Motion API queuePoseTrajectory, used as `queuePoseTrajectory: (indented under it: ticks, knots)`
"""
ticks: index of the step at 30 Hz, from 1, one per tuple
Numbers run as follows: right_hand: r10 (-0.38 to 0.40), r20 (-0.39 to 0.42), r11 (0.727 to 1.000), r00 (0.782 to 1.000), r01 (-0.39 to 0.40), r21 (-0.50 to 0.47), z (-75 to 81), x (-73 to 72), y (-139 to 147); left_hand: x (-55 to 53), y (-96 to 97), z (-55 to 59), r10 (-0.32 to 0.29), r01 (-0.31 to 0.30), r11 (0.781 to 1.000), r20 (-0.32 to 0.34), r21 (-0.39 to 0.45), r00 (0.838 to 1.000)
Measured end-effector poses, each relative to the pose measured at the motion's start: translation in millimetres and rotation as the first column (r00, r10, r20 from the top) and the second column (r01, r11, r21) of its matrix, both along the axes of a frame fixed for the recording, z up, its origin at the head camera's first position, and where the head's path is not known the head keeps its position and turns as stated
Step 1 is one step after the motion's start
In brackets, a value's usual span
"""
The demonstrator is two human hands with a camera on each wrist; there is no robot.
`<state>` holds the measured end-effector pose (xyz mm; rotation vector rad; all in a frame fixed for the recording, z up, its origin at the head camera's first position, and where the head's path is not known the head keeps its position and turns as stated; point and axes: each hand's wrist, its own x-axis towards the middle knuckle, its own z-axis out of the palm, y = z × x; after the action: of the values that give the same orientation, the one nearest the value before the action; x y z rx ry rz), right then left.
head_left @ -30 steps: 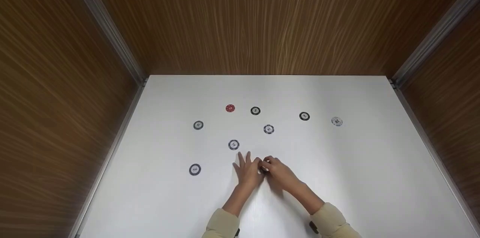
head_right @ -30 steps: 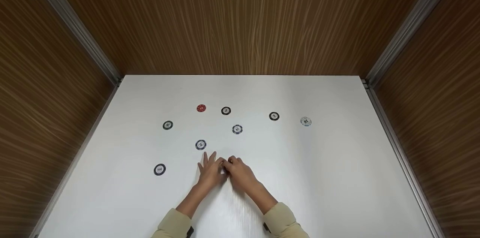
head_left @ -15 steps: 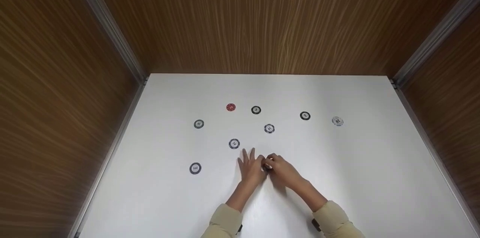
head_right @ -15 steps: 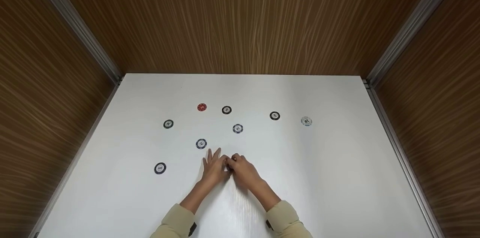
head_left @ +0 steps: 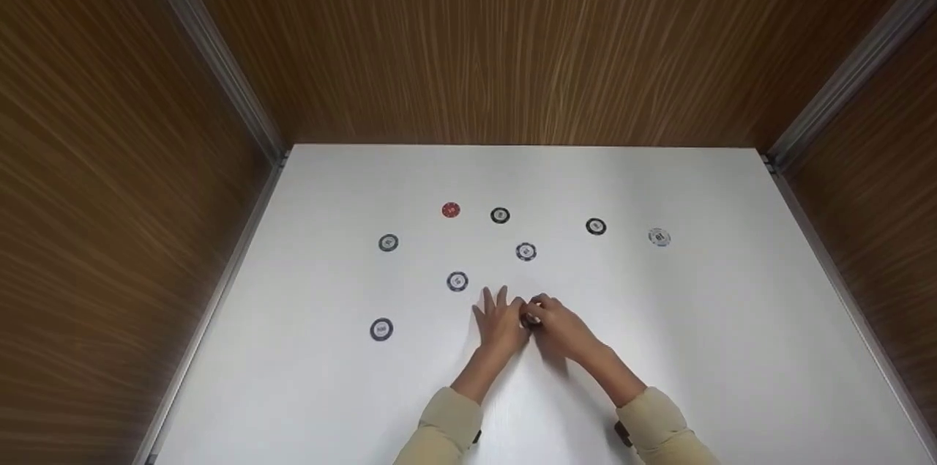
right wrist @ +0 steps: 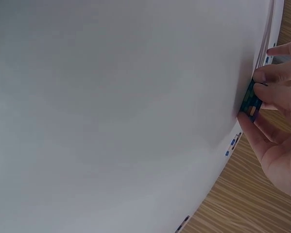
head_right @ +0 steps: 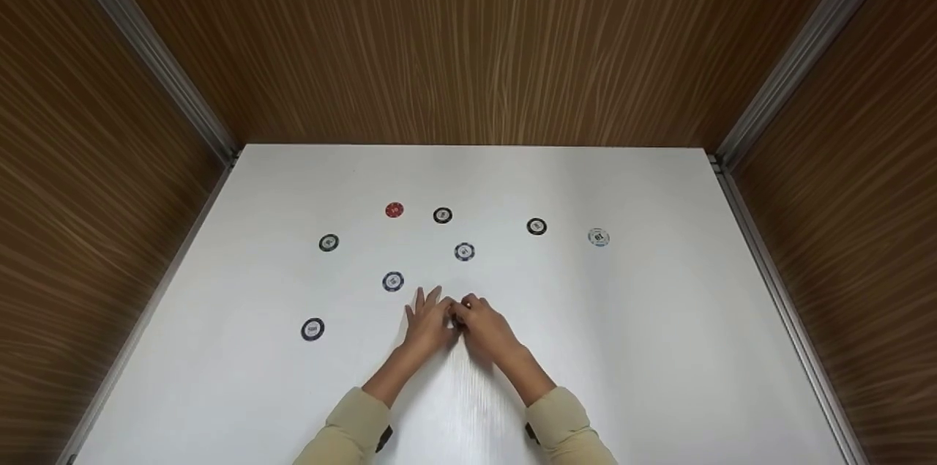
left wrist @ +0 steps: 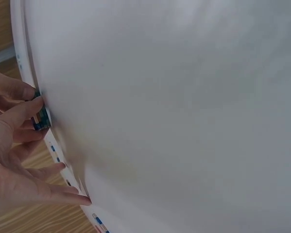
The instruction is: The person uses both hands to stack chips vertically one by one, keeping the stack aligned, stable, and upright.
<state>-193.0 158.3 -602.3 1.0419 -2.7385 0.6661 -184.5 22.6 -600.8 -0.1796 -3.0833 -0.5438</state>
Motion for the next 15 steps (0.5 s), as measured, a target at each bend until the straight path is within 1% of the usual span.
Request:
queuePoseTrajectory:
  ticks: [1, 3, 8, 11, 15]
  knots:
    - [-0.001, 0.000, 1.000, 1.000, 0.001, -0.004, -0.1, -0.5, 1, -0.6, 1.0, 0.2, -0.001, 0.001, 1.000, 0.008, 0.000, 1.000]
    - [-0.007, -0.002, 1.000, 1.000, 0.007, -0.005, -0.5, -1.3, 3, -2.2, 2.7, -0.2, -0.010, 0.010, 1.000, 0.001, -0.002, 1.000]
    - [-0.018, 0.007, 1.000, 1.000, 0.018, -0.002, -1.1, -3.3, 7, -6.2, 4.9, -1.6, -0.033, 0.033, 0.999, -0.039, 0.010, 0.999]
    - [-0.028, 0.019, 1.000, 0.999, 0.028, 0.005, -0.8, -4.8, 10, -7.6, 5.7, -0.9, -0.034, 0.034, 0.999, -0.022, 0.032, 0.999]
    - [-0.023, 0.018, 1.000, 1.000, 0.023, 0.004, -0.5, -6.9, 11, -8.0, 6.8, 0.7, -0.029, 0.029, 0.999, -0.001, 0.042, 1.000]
